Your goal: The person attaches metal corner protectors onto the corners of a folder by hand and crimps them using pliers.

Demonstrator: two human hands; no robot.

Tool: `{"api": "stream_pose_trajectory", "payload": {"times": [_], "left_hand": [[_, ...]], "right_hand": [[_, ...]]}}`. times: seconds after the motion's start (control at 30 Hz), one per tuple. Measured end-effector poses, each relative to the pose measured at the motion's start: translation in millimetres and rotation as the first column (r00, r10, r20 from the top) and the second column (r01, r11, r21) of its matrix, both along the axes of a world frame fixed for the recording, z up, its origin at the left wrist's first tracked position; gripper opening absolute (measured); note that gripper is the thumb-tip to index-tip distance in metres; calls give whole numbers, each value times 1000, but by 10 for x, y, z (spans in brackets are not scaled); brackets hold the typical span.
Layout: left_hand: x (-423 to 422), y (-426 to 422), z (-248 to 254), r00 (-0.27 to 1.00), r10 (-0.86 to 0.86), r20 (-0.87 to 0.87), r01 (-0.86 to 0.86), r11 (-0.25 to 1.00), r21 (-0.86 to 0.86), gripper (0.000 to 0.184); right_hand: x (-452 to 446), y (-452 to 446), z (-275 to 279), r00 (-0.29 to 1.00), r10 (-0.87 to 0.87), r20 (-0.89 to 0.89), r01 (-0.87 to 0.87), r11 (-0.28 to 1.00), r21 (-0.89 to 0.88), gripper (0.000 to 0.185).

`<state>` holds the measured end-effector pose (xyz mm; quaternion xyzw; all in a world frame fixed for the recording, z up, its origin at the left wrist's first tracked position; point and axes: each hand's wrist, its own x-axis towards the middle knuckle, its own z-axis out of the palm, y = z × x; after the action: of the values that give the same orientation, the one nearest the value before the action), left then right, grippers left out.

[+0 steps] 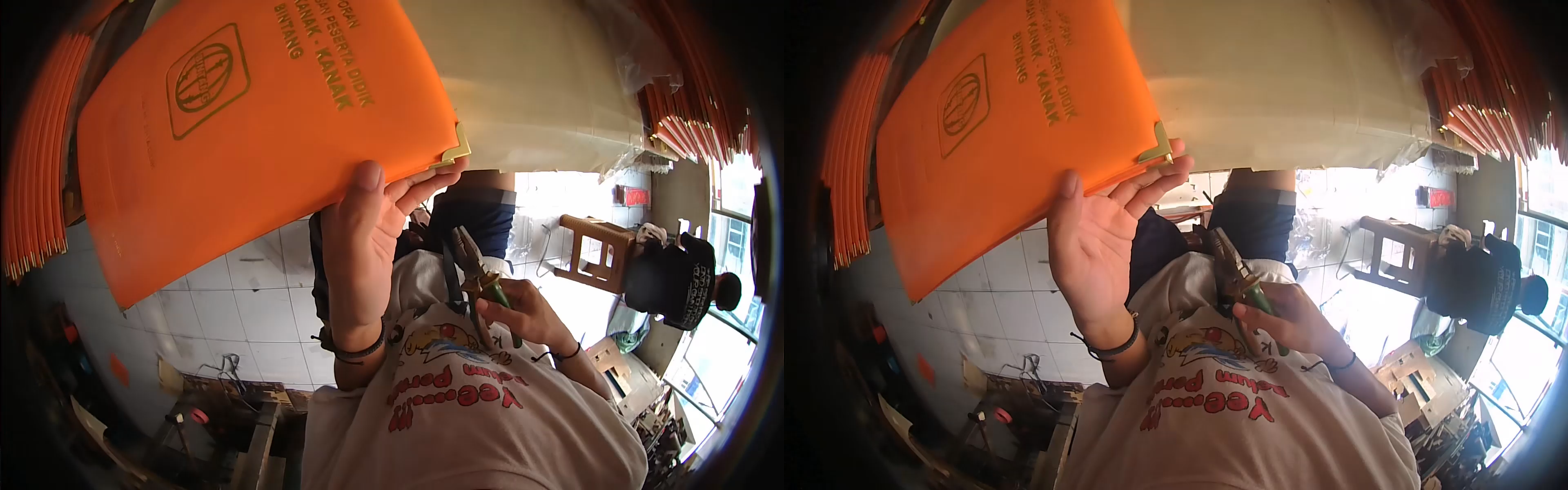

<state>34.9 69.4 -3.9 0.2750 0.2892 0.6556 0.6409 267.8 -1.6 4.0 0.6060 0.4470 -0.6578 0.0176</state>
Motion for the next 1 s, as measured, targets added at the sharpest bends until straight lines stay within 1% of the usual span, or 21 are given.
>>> {"api": "stream_pose_trajectory", "payload": {"times": [0.1,0.2,0.27,0.3,0.33,0.43,0.47,0.57,0.67,0.77,0.87,1.0], "left_hand": [[18,6,5,1000,22,-21,-22,1000,3,59],[29,2,-1,998,50,-38,-50,999,-3,59],[41,7,19,995,78,-60,-80,996,-32,59],[40,2,6,995,77,-68,-79,997,-26,59],[37,7,-11,994,76,-78,-78,997,-18,58],[32,26,-39,991,82,-108,-81,997,17,57],[29,24,-35,989,84,-118,-80,996,31,56],[48,-8,89,987,108,-116,-113,993,-39,55],[-3,-10,72,994,33,-104,-37,999,-36,56],[-29,-11,24,996,14,-85,-18,999,-43,56],[-30,-22,63,990,22,-136,-32,997,-67,57],[-30,-18,30,993,25,-114,-32,998,-54,57]], "right_hand": [[-3,-22,-45,997,60,51,-62,997,38,32],[-57,55,40,992,118,38,-120,990,66,30],[-170,48,47,989,-77,-130,96,985,141,28],[-205,36,54,961,-173,-215,210,964,161,27],[-199,113,70,989,-48,-142,83,964,252,27],[-295,89,60,930,-131,-344,211,955,208,29],[-325,72,103,913,-187,-363,244,963,116,29],[-432,129,274,919,-161,-359,172,985,0,36],[-484,170,297,938,-93,-334,121,991,64,36],[-568,161,265,940,-93,-330,189,943,273,26],[-593,172,215,948,-8,-318,139,910,391,27],[-674,169,275,942,-81,-327,201,914,352,24]]}}
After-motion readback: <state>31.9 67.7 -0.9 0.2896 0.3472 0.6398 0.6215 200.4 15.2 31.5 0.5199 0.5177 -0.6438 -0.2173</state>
